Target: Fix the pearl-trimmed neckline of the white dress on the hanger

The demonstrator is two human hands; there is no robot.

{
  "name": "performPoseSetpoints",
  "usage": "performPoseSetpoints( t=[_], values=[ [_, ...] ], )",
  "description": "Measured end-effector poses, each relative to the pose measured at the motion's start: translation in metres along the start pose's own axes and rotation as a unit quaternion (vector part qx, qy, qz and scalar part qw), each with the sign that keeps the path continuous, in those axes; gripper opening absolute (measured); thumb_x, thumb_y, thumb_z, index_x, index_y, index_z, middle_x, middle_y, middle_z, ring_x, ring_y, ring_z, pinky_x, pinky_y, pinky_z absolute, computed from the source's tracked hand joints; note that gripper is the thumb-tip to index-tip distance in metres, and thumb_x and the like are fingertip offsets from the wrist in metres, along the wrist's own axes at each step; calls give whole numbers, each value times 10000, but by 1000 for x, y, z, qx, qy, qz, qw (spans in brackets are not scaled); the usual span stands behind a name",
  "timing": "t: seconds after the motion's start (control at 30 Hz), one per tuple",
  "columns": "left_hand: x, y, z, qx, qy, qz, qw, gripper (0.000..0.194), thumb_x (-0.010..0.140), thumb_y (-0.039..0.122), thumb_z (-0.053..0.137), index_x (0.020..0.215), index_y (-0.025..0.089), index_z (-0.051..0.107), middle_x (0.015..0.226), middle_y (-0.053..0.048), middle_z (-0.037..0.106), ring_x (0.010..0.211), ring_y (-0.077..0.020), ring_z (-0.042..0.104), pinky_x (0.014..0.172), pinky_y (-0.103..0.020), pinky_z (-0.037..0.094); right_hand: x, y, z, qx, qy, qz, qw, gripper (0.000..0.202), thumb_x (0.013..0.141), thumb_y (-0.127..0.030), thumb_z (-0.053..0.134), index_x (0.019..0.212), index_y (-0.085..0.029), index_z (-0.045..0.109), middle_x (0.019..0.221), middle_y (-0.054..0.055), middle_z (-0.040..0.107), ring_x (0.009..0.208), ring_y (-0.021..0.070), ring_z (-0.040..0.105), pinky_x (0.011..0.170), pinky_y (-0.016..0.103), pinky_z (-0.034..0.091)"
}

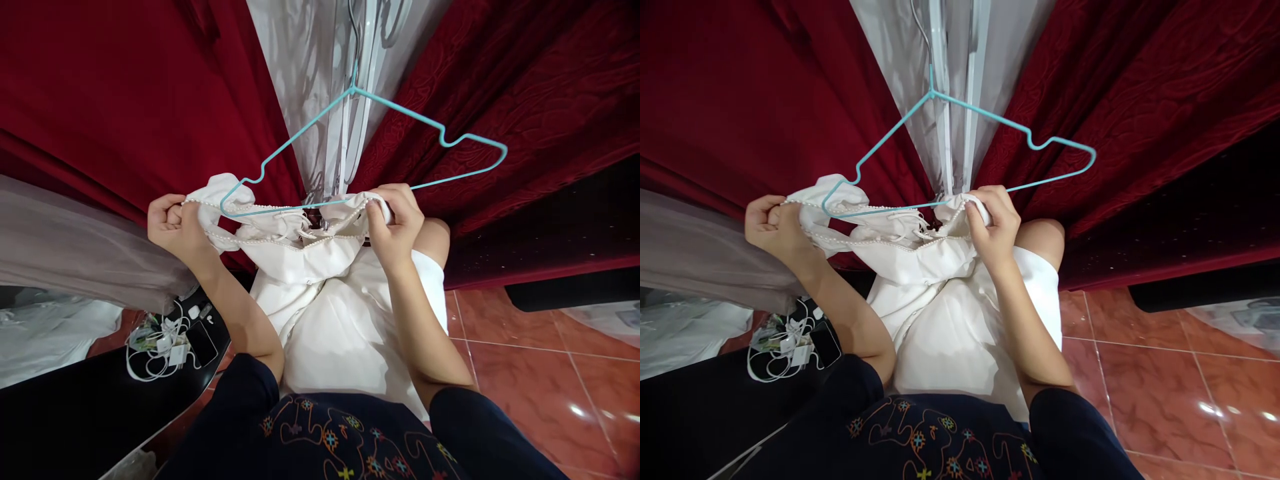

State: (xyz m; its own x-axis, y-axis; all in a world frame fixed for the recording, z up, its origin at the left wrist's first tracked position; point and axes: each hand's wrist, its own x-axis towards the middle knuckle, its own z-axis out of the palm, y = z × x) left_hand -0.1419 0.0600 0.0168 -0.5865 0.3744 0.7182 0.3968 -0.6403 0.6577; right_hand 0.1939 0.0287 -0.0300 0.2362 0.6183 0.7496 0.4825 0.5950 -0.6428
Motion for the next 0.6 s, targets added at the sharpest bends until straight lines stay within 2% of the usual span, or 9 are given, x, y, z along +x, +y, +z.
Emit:
performPoseSetpoints(
  t=[0.1, 0.17, 0.2, 0.27, 0.33, 0.47, 0.6],
  values=[
    [0, 16, 17, 0, -35, 8, 999, 189, 812, 182, 888, 857, 222, 709, 649, 60, 488, 546, -39, 366, 537, -247, 257, 1, 6, -2, -8, -3, 2, 1000, 259, 1015, -429, 622, 948, -222, 762, 930, 42, 722, 929, 185, 701, 892, 404, 591],
    [-6, 28, 36, 22, -102, 11, 994, 214, 807, 195, 912, 863, 232, 708, 608, 73, 374, 527, -62, 274, 533, -263, 272, 1, 8, -2, -1, 3, 0, 1000, 252, 1014, -427, 631, 942, -219, 755, 924, 45, 717, 922, 186, 696, 880, 398, 587],
    [-9, 33, 46, 36, -139, -8, 990, 196, 836, 199, 894, 872, 234, 704, 614, 73, 334, 538, -80, 276, 553, -273, 319, 1, 8, -2, 5, 9, -2, 1000, 244, 1014, -419, 636, 940, -217, 751, 923, 46, 714, 917, 184, 692, 873, 392, 583],
    [-16, 39, 62, 30, -171, -43, 984, 193, 859, 233, 876, 898, 236, 687, 636, 64, 318, 589, -111, 389, 607, -284, 403, 0, 8, -2, 11, 20, -10, 1000, 229, 1014, -405, 640, 939, -214, 743, 922, 45, 707, 909, 179, 683, 859, 380, 576],
    [-21, 42, 73, 16, -189, -77, 979, 214, 876, 287, 866, 931, 238, 665, 689, 45, 384, 700, -144, 523, 684, -297, 473, -1, 6, -2, 4, 17, -12, 1000, 231, 1018, -405, 631, 938, -216, 736, 915, 40, 696, 907, 177, 675, 856, 378, 573],
    [-28, 46, 80, -1, -212, -104, 972, 289, 884, 377, 867, 1031, 253, 652, 867, 5, 545, 889, -181, 621, 790, -313, 525, -2, 5, -2, -17, 8, -8, 1000, 256, 1029, -430, 599, 921, -223, 706, 890, 35, 661, 892, 179, 650, 860, 395, 569],
    [-40, 62, 77, -14, -186, -60, 981, 324, 872, 376, 894, 1098, 275, 684, 969, 3, 623, 841, -155, 589, 814, -318, 501, -3, 9, 2, -22, 26, 3, 999, 276, 1031, -458, 594, 922, -221, 683, 895, 46, 633, 898, 192, 639, 874, 422, 566]
  ],
)
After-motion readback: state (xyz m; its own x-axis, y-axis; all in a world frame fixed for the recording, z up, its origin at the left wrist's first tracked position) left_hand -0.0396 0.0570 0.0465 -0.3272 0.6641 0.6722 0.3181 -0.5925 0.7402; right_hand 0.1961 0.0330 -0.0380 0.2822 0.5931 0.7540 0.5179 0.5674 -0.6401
